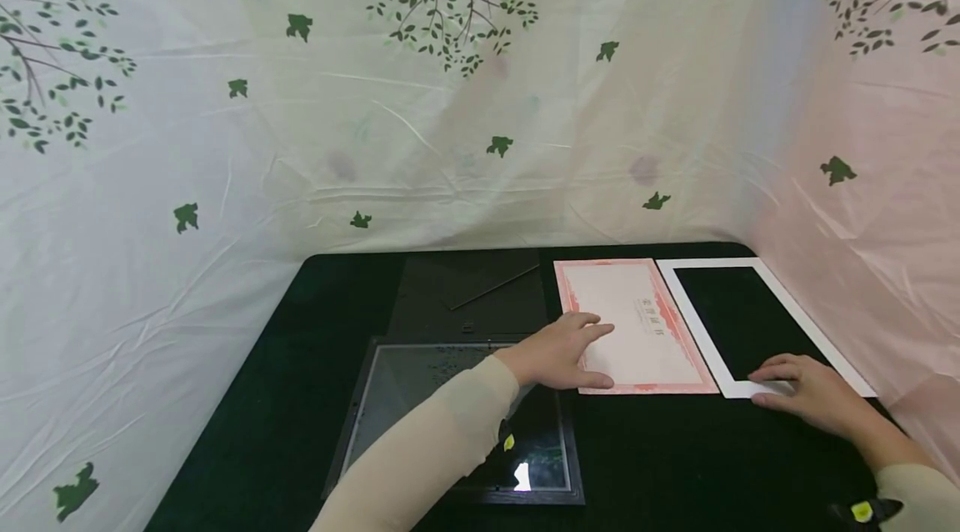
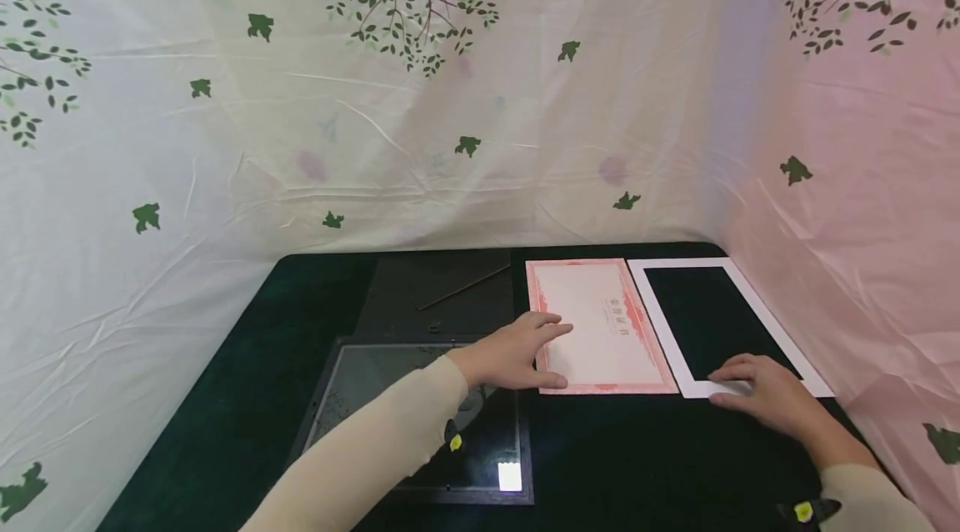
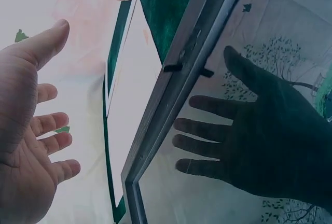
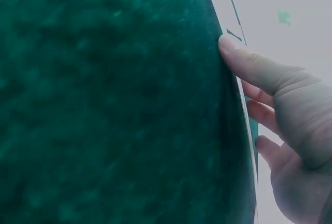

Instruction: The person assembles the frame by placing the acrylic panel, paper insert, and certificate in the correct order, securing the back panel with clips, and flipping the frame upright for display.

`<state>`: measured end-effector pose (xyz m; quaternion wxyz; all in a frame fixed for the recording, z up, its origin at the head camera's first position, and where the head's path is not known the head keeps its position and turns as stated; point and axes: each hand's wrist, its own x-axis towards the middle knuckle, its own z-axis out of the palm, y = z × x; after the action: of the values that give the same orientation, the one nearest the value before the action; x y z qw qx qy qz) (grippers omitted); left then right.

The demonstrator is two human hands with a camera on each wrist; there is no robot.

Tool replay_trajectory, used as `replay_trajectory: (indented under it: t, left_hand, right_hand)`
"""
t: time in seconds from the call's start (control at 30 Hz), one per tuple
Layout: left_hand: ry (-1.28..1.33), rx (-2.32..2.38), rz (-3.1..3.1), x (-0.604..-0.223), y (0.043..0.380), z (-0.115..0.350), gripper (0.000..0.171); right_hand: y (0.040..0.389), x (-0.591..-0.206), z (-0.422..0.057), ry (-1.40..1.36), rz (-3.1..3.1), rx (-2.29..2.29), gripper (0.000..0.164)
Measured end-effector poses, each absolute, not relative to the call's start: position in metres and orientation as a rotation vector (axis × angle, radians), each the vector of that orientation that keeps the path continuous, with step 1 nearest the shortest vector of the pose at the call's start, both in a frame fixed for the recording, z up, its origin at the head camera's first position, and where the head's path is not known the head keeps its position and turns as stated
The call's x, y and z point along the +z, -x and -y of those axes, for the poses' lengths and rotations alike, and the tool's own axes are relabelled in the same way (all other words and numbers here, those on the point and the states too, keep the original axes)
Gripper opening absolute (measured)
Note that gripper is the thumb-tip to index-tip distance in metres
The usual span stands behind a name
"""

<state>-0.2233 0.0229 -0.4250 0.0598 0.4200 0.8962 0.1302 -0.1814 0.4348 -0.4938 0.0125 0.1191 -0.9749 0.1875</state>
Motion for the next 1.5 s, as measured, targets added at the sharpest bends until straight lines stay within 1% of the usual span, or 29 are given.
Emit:
replay_trajectory:
  t: [0.1,0.27,0.5,0.83,1.1,1.33,1.5]
  left_hand:
    - [-1.257,0.409,-2.712,-0.427,0.224,-0.026,0.082]
    - [-1.225,0.435,-2.696,-0.43,0.223,-0.028,0.08]
    - [-1.225,0.494,-2.659,-0.434,0.221,-0.028,0.077]
    - [-1.22,0.719,-2.546,-0.44,0.218,-0.034,0.075]
    - [-1.076,0.926,-2.521,-0.449,0.215,-0.036,0.07]
    - [-0.941,1.183,-2.472,-0.456,0.213,-0.03,0.067]
    - [-0.872,1.384,-2.414,-0.459,0.211,-0.028,0.06]
  right_hand:
    - [0.182,-0.489,-0.43,-0.383,3.04,0.609,0.04]
    - [0.183,-0.482,-0.415,-0.399,3.063,0.764,0.039]
    - [0.187,-0.479,-0.387,-0.467,2.959,0.905,0.029]
    - [0.187,-0.472,-0.34,-0.64,2.896,1.053,0.026]
    - [0.188,-0.473,-0.308,-0.781,2.845,1.036,0.025]
    - [0.189,-0.471,-0.293,-0.901,2.753,1.14,0.023]
    - [0.19,-0.469,-0.285,-0.987,2.698,1.194,0.022]
